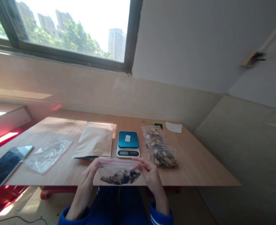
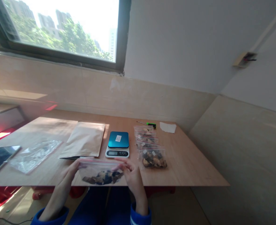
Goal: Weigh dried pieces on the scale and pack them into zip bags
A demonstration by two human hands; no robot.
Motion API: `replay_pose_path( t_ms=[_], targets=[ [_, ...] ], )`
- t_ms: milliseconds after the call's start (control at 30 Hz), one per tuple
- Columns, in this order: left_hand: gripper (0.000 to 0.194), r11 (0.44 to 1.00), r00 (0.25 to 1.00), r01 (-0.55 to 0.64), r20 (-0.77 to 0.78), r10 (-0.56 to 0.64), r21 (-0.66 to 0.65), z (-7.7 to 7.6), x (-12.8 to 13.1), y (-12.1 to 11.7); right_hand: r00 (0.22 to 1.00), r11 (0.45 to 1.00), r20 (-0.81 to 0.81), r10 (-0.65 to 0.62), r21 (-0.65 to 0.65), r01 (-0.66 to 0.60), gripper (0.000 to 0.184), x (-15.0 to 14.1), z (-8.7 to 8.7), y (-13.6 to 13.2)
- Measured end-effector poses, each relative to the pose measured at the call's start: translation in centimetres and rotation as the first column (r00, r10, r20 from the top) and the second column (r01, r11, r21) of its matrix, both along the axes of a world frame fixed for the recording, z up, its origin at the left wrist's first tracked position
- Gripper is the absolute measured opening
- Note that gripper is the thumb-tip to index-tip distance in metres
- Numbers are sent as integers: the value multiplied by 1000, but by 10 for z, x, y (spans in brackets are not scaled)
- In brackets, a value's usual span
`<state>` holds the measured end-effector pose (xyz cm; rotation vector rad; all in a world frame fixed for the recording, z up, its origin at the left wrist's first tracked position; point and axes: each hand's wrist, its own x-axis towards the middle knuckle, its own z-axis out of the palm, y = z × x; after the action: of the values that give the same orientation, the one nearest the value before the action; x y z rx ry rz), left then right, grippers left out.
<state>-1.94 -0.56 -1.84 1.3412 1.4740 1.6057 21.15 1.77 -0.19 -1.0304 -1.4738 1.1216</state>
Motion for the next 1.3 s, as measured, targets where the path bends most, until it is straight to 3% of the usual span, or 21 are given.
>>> replay_pose_path(
  t_ms=[67, 133, 233, 333, 400, 500, 533, 567, 600, 733, 867, 967, 1067, 1100, 1133, 1200, 1233, 1267, 1300],
  targets=[
    [44, 991, 986, 128, -101, -131, -33, 3, -3, 2, 987, 986, -26, -160, -45, 159, 46, 31, -2, 4],
    [44, 986, 965, 159, -205, -165, -47, 1, -13, 8, 948, 946, 1, -318, -64, 317, 48, 72, -9, 13],
    [41, 999, 917, 44, -396, -36, 11, -14, -41, 28, 837, 837, 35, -547, 4, 547, 52, 138, -25, 34],
    [45, 995, 806, -46, -585, 89, 88, -34, -74, 51, 733, 749, 158, -662, 111, 653, 59, 184, -41, 55],
    [43, 996, 730, -45, -678, 89, 83, -42, -93, 62, 597, 657, 275, -754, 284, 699, 70, 194, -49, 62],
    [40, 998, 658, 4, -752, 40, 57, -45, -111, 69, 277, 397, 285, -918, 619, 678, 81, 178, -58, 55],
    [40, 999, 648, 19, -761, 24, 47, -45, -114, 70, 208, 334, 263, -942, 688, 644, 80, 167, -62, 48],
    [39, 999, 643, 28, -766, 11, 38, -44, -116, 71, 176, 307, 252, -951, 728, 613, 77, 154, -67, 40],
    [39, 999, 641, 36, -767, 0, 31, -43, -117, 72, 177, 316, 263, -948, 743, 590, 73, 141, -73, 32],
    [38, 999, 641, 19, -768, 17, 37, -38, -116, 73, 207, 448, 410, -888, 675, 585, 69, 96, -103, 18],
    [35, 994, 568, -68, -815, 113, 90, -18, -109, 70, 181, 479, 518, -836, 529, 700, 76, 78, -116, 46],
    [32, 971, 468, -171, -854, 229, 167, 8, -101, 64, 238, 486, 532, -812, 393, 781, 79, 68, -97, 72],
    [29, 951, 427, -198, -852, 302, 238, 34, -87, 57, 331, 516, 439, -836, 418, 748, 73, 39, -54, 74],
    [28, 948, 436, -192, -843, 315, 255, 41, -82, 55, 404, 547, 373, -835, 482, 685, 67, 23, -36, 68],
    [26, 946, 457, -180, -829, 322, 268, 48, -76, 52, 530, 600, 303, -792, 546, 585, 56, 5, -18, 59],
    [25, 954, 516, -139, -802, 299, 266, 58, -66, 48, 821, 764, 286, -494, 594, 253, 35, -34, 17, 38],
    [24, 957, 543, -125, -789, 286, 261, 62, -63, 47, 893, 806, 342, -293, 590, 38, 34, -54, 31, 29],
    [24, 959, 568, -118, -775, 279, 259, 65, -60, 45, 896, 799, 418, -147, 584, -142, 33, -72, 42, 21],
    [23, 957, 587, -124, -758, 283, 262, 67, -58, 44, 874, 759, 475, -103, 606, -240, 31, -87, 50, 15]
  ],
)
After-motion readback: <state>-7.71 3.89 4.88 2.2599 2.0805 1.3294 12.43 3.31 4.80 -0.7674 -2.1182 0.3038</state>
